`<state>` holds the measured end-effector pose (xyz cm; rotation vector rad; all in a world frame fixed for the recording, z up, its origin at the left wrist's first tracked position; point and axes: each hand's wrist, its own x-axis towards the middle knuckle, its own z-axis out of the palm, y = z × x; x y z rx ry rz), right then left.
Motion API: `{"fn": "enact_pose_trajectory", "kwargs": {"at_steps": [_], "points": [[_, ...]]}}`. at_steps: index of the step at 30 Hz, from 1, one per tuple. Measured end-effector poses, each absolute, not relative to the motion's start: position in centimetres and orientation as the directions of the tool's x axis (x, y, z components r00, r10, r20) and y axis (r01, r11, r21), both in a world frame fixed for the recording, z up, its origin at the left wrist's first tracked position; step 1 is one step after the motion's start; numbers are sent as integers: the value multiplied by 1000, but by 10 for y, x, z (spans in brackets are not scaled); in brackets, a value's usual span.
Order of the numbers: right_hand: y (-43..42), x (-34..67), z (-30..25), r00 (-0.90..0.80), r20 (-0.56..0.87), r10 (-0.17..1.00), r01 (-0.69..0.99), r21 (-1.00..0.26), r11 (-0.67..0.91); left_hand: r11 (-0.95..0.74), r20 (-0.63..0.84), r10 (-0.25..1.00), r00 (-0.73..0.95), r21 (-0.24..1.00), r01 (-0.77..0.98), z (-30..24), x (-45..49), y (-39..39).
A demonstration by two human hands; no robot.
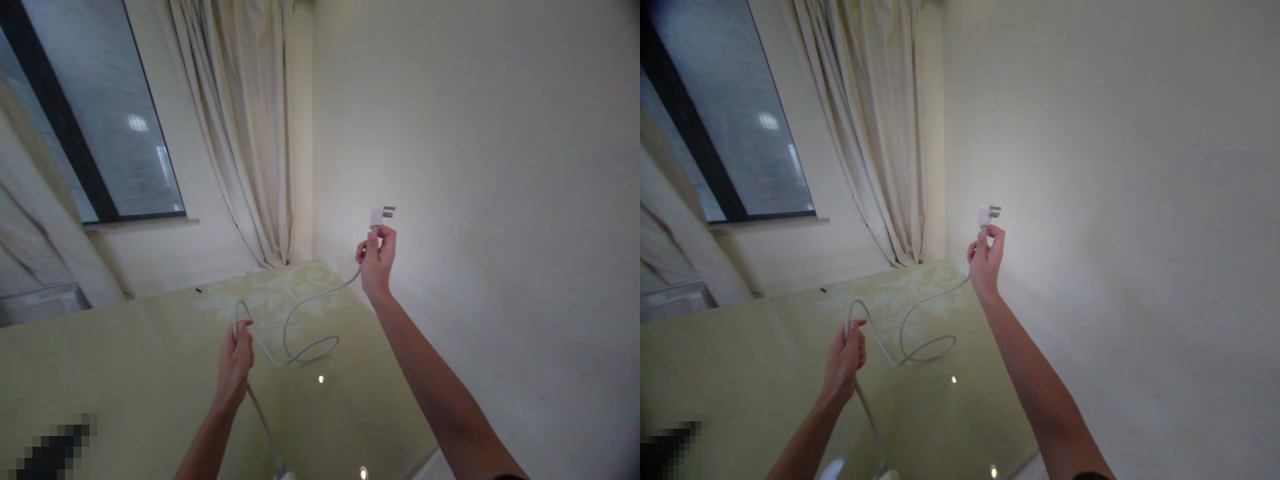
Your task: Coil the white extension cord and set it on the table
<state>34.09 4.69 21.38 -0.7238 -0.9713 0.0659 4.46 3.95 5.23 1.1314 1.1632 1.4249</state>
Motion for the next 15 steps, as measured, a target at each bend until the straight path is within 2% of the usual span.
{"fn": "enact_pose_trajectory", "kwargs": {"at_steps": [4, 8, 12, 15], "points": [[47, 402, 224, 616, 781, 101, 539, -512, 668, -155, 138, 971, -194, 985, -73, 82, -4, 59], [34, 452, 230, 517, 842, -154, 809, -423, 408, -155, 147, 959, -243, 988, -17, 97, -47, 76], [21, 498, 246, 430, 838, -336, 899, -365, 240, -161, 125, 945, -302, 982, -97, 101, -75, 91], [13, 530, 267, 436, 797, -418, 899, -362, 248, -157, 76, 924, -374, 969, -189, 103, -90, 103]]}}
